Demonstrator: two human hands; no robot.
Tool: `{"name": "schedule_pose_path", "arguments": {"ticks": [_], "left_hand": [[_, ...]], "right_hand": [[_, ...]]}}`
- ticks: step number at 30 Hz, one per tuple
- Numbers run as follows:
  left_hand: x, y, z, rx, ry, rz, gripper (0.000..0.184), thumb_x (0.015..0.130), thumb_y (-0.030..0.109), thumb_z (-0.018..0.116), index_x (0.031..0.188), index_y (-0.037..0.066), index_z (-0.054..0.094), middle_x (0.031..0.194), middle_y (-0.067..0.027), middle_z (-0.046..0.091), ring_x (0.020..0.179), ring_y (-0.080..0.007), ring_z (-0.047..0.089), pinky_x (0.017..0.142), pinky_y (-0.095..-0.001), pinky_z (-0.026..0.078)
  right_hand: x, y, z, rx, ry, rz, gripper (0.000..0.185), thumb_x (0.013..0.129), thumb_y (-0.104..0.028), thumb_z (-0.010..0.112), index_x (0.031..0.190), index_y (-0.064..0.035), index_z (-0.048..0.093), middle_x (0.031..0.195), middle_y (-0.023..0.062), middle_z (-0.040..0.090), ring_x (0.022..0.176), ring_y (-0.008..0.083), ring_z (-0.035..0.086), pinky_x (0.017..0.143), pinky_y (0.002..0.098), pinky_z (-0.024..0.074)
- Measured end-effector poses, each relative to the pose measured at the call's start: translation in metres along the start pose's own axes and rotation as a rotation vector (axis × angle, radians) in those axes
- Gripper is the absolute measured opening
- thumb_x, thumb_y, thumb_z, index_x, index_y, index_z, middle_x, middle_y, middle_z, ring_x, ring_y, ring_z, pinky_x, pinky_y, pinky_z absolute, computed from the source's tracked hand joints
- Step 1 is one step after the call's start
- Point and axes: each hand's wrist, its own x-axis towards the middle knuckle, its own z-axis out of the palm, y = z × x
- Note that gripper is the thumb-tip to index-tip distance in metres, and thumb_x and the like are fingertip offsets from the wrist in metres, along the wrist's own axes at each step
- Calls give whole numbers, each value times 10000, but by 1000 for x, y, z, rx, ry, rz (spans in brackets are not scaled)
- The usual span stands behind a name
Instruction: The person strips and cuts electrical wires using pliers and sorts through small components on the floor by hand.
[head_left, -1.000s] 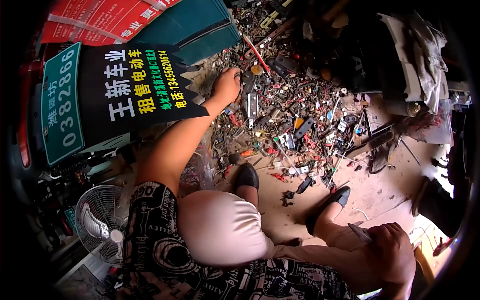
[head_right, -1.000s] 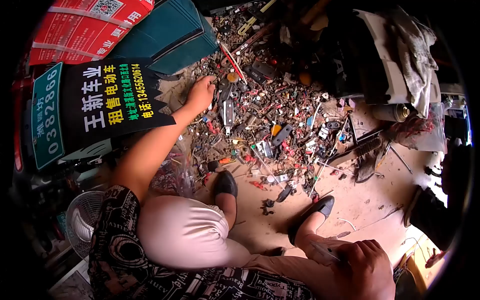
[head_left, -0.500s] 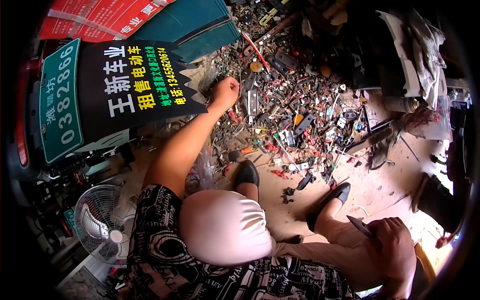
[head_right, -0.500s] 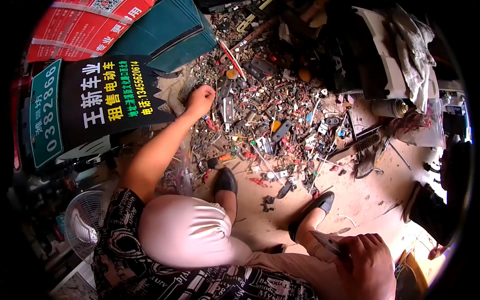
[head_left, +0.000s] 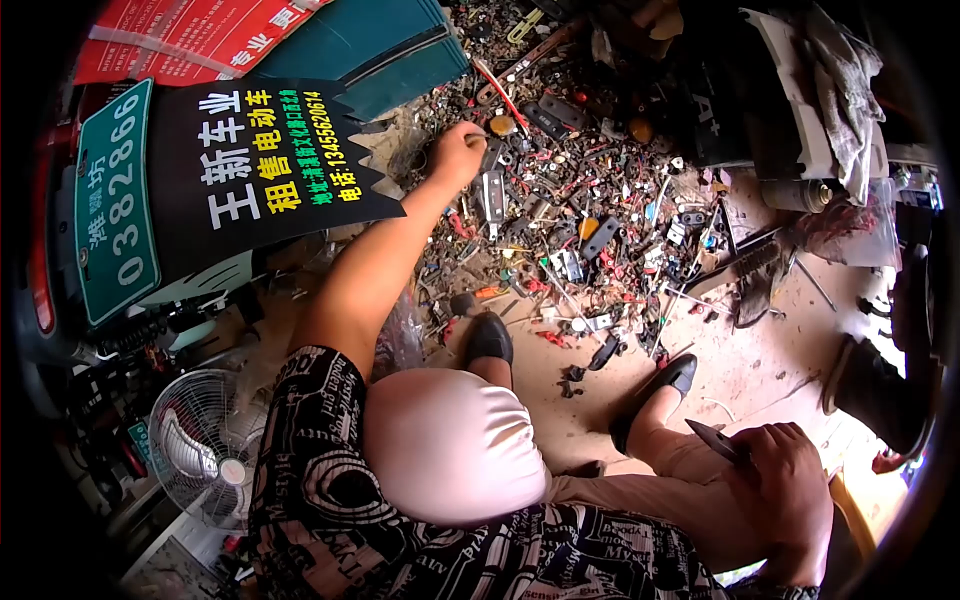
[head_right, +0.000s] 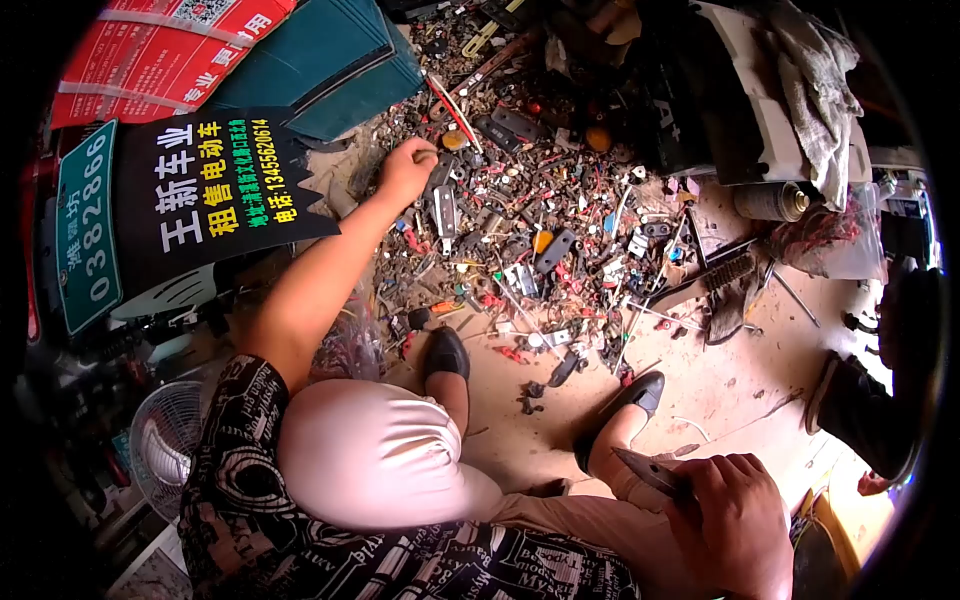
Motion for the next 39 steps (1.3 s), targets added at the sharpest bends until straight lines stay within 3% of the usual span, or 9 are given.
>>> {"name": "schedule_pose_path", "arguments": {"ticks": [2,13,15,17,19,21,23,31,39], "left_hand": [[1,-14,-4,-384,50,-112,191,806,155,708,938,40,631,695,-41,615,664,-181,625,598,-313,477],[-30,-27,-41,-620,210,-364,285,860,61,656,1121,-4,561,988,-70,635,831,-152,637,656,-279,506],[-22,-56,-27,-102,509,32,244,827,90,674,1047,37,583,960,-99,649,841,-247,644,680,-375,510],[-36,-7,-44,10,418,-115,256,810,148,686,1044,82,607,997,-114,630,915,-314,609,754,-417,485],[-37,0,-43,242,399,86,169,812,174,675,968,117,640,964,-110,605,875,-323,599,736,-401,485],[-29,-7,-27,-30,229,54,49,805,154,662,829,114,645,900,-105,586,802,-324,594,697,-398,477],[-39,11,-21,85,217,130,80,805,134,676,863,81,660,815,-80,621,743,-239,621,677,-344,485],[-61,12,-20,237,156,88,125,799,119,669,915,123,623,944,-101,609,880,-314,598,722,-408,480],[-57,-19,-23,88,157,-6,122,875,42,586,989,49,627,880,-121,678,823,-244,653,726,-332,498]], "right_hand": [[0,1,1,-2,-16,-3,258,650,-111,698,878,-32,606,802,122,623,800,322,577,742,400,461],[-4,3,3,7,10,-9,277,642,-113,705,890,-28,614,800,128,624,800,335,576,753,403,455],[-3,4,3,6,5,-27,279,644,-119,705,891,-27,615,800,130,624,798,337,575,754,403,453],[-2,4,3,3,0,-44,280,646,-126,704,892,-26,615,800,132,624,797,338,575,754,404,452],[-2,4,4,19,6,-49,275,653,-135,702,890,-25,615,800,134,624,794,339,574,752,404,450],[-1,2,2,12,-8,-43,270,656,-128,700,890,-25,615,799,133,624,796,339,575,754,405,452],[0,0,2,8,-21,-39,264,658,-121,698,890,-25,615,799,133,625,797,338,576,755,405,453],[0,-2,4,-16,-6,-14,250,653,-98,698,877,-24,617,796,133,633,802,335,583,764,407,460],[-4,0,5,-43,8,-11,253,644,-101,700,870,-25,613,791,135,631,794,335,588,767,402,458]]}}
